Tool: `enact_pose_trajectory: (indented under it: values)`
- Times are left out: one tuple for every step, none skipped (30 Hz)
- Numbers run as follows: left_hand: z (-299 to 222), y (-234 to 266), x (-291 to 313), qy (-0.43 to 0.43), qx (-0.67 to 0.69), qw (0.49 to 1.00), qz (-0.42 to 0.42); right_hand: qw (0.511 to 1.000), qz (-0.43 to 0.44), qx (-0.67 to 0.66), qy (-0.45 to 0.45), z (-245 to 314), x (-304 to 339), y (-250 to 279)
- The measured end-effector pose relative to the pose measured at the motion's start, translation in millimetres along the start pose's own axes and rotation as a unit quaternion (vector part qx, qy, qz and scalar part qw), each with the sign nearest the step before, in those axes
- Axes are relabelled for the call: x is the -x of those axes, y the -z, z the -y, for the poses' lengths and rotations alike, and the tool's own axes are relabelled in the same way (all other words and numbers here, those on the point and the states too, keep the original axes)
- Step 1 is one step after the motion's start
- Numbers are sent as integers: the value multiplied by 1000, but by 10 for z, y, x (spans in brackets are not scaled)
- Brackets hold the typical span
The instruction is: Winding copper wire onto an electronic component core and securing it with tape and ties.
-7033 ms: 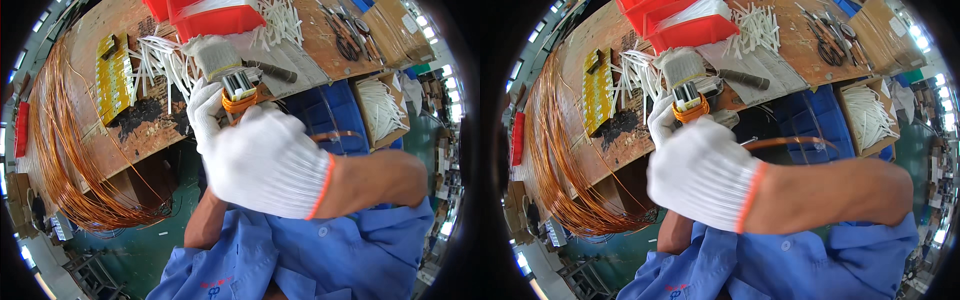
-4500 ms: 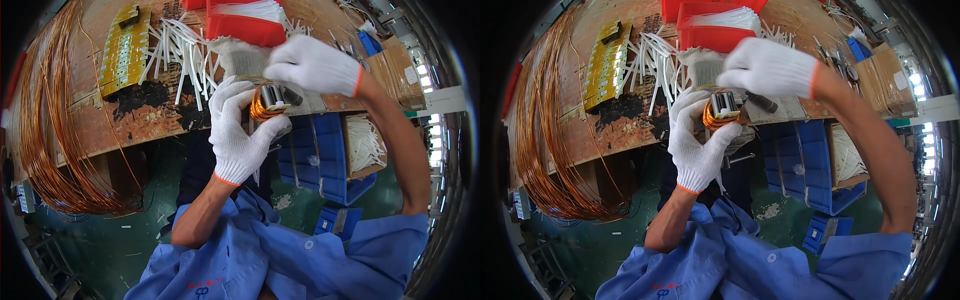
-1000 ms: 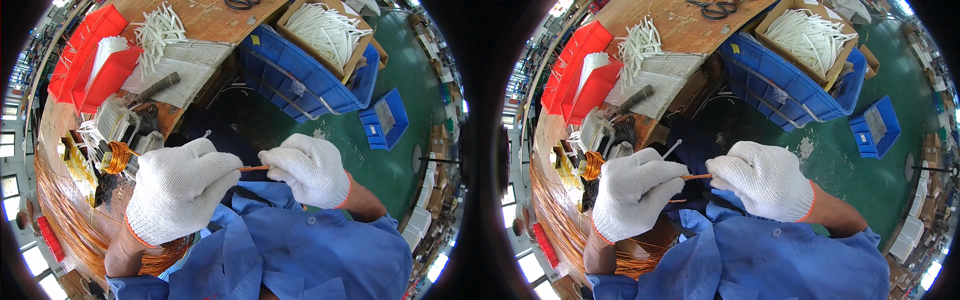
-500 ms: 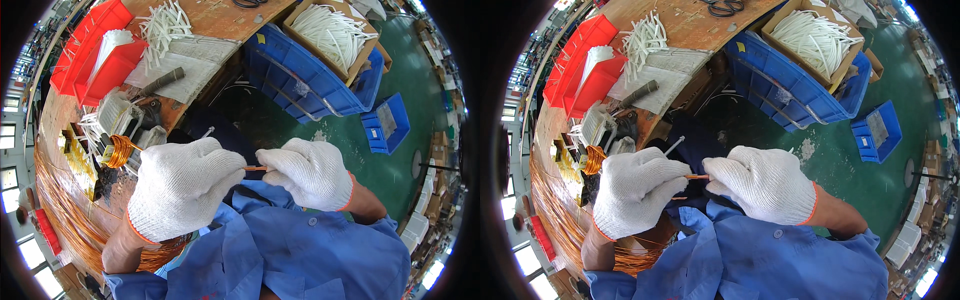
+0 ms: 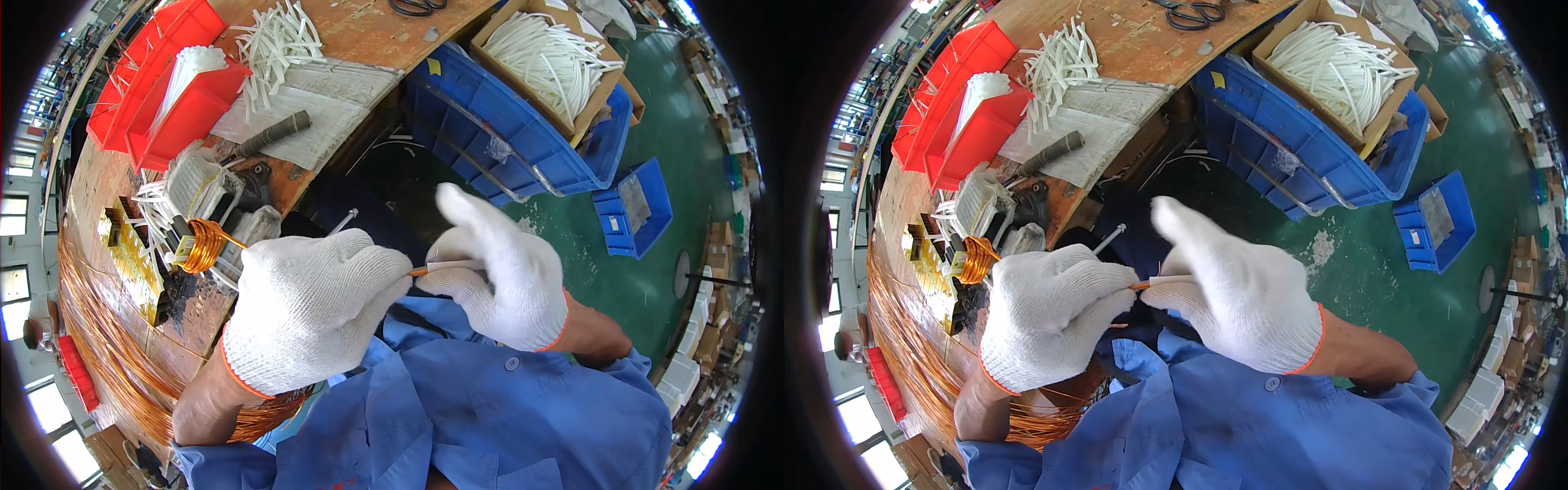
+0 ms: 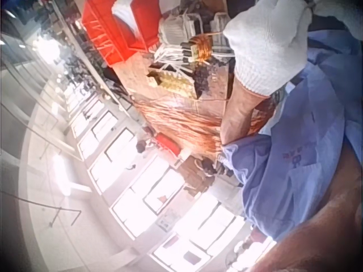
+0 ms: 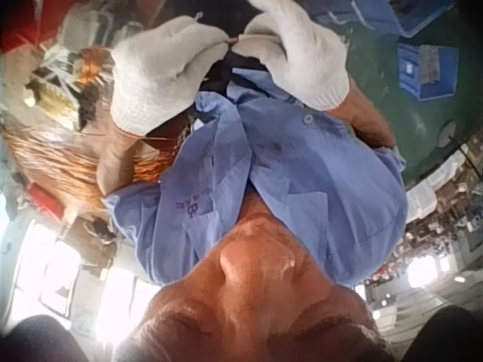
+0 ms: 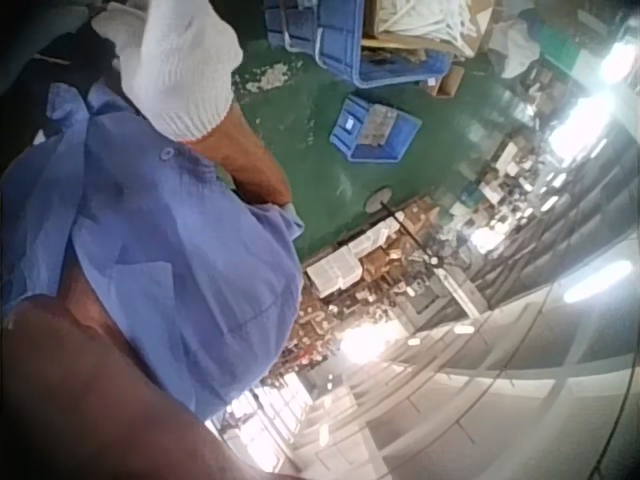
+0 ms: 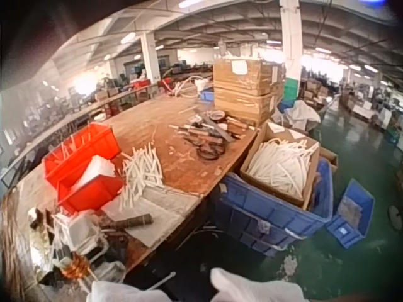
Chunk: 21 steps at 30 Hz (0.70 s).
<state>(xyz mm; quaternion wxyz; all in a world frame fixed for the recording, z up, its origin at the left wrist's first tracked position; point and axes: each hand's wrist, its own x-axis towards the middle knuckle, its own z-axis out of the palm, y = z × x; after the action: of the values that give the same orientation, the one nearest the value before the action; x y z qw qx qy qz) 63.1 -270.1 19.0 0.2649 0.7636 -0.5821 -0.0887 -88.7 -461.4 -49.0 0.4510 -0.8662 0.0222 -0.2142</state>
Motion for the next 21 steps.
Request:
enact_pose_trajectory:
  values:
    - [3,-10,0,3,-6,1000,-5,999,-44,-14,-20,27,-22,-47]
    - [8,-19,2,3,-9,1000,-7,995,23,95,-10,86,-68,111]
    - [6,-31,-1,1,-12,1000,-7,991,12,127,40,70,-55,89]
    - [12,-43,-2,0,-15,1000,-6,983,2,159,89,38,-38,50]
    - [29,-61,-1,-11,-19,1000,-13,985,-2,141,100,6,-56,16]
    - [35,-60,9,-13,-17,1000,-11,987,-3,123,108,-19,-54,-36]
    - [46,-54,17,-14,-16,1000,-10,988,-5,105,115,-33,-58,-63]
    - [57,-52,22,-16,-15,1000,-8,990,18,91,110,-38,-77,-59]
    - [58,-63,31,-21,-22,999,-10,991,45,74,107,-39,-106,-43]
    - [65,-78,30,-26,-29,999,-12,990,72,57,103,-39,-129,-31]
    - [71,-93,32,-31,-36,999,-13,992,78,37,94,-39,-141,-25]
    - [85,-103,36,-35,-36,999,-18,993,82,18,85,-38,-159,-23]
    - [98,-114,44,-38,-36,998,-22,993,86,-1,76,-31,-168,-24]
    - [111,-116,54,-41,-36,998,-27,994,81,-7,68,-18,-172,-29]
    - [134,-35,52,-47,-80,996,19,995,75,-12,58,-16,-178,-32]
    - [192,39,69,-49,-112,992,9,996,68,-17,48,-19,-172,-30]
    - [268,116,104,-51,-145,988,0,997,70,-35,25,-30,-158,-27]
    - [314,217,144,-54,-181,982,-8,996,68,-54,4,-33,-148,-34]
    - [307,308,195,-19,-250,968,13,995,66,-74,-17,-35,-139,-50]
    - [307,325,214,-28,-257,966,15,997,55,-59,-3,-36,-132,-88]
    - [301,329,252,-31,-266,963,16,998,48,-46,13,-38,-131,-148]
